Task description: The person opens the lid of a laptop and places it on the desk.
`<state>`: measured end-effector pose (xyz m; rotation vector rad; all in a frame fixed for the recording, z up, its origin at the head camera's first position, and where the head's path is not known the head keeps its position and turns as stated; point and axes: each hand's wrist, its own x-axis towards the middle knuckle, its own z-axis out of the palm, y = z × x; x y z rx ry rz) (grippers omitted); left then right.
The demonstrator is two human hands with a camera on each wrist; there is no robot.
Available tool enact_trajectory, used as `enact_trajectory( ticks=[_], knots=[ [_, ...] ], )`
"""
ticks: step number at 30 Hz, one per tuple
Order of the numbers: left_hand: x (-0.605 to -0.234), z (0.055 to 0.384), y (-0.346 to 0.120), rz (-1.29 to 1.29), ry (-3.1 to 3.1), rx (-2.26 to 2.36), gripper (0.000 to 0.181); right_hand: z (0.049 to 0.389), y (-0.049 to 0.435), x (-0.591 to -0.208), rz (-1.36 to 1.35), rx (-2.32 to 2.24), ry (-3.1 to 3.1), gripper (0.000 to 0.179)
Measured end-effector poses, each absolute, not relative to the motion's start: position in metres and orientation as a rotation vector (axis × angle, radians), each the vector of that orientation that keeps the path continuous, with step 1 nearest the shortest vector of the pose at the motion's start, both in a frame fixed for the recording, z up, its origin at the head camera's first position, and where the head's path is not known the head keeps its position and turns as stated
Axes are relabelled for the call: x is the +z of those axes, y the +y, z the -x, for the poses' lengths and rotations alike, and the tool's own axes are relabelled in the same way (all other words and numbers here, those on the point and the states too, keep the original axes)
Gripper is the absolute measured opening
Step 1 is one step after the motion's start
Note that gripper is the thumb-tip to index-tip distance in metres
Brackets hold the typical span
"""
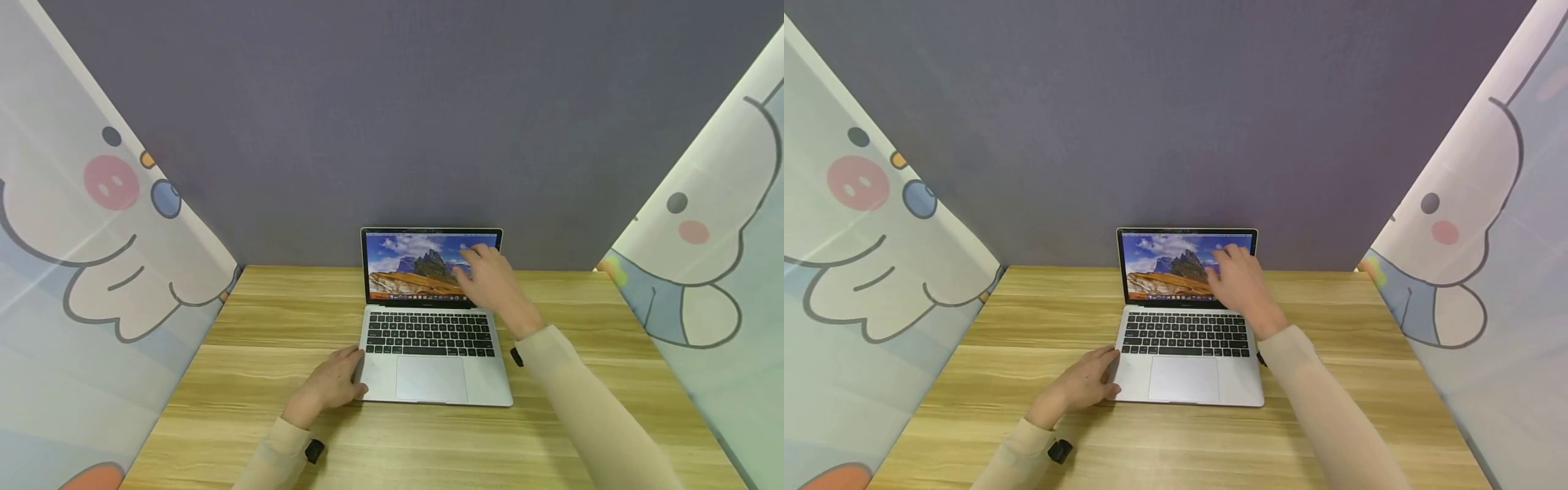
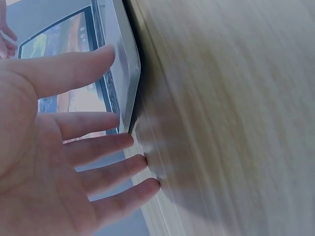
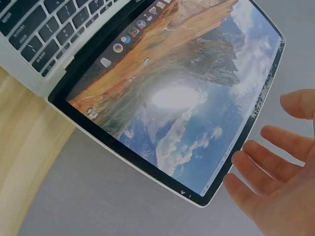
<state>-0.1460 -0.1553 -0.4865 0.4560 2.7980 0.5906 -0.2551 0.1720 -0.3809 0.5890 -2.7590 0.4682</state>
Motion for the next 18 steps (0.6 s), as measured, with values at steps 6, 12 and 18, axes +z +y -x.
enact_trajectory(
  ticks=[6, 12, 18],
  knots=[
    [-0.488, 0.148, -0.158, -0.483, 2.877, 0.63, 0.056, 0.237, 0.182, -0.39, -0.566, 0.546, -2.725, 0.044],
    [-0.487, 0.149, -0.156, -0.451, 2.967, 0.633, 0.052, 0.219, 0.188, -0.399, -0.561, 0.579, -2.672, 0.04],
    [-0.487, 0.152, -0.153, -0.476, 3.086, 0.705, 0.046, 0.202, 0.192, -0.414, -0.546, 0.594, -2.654, 0.036]
  ],
)
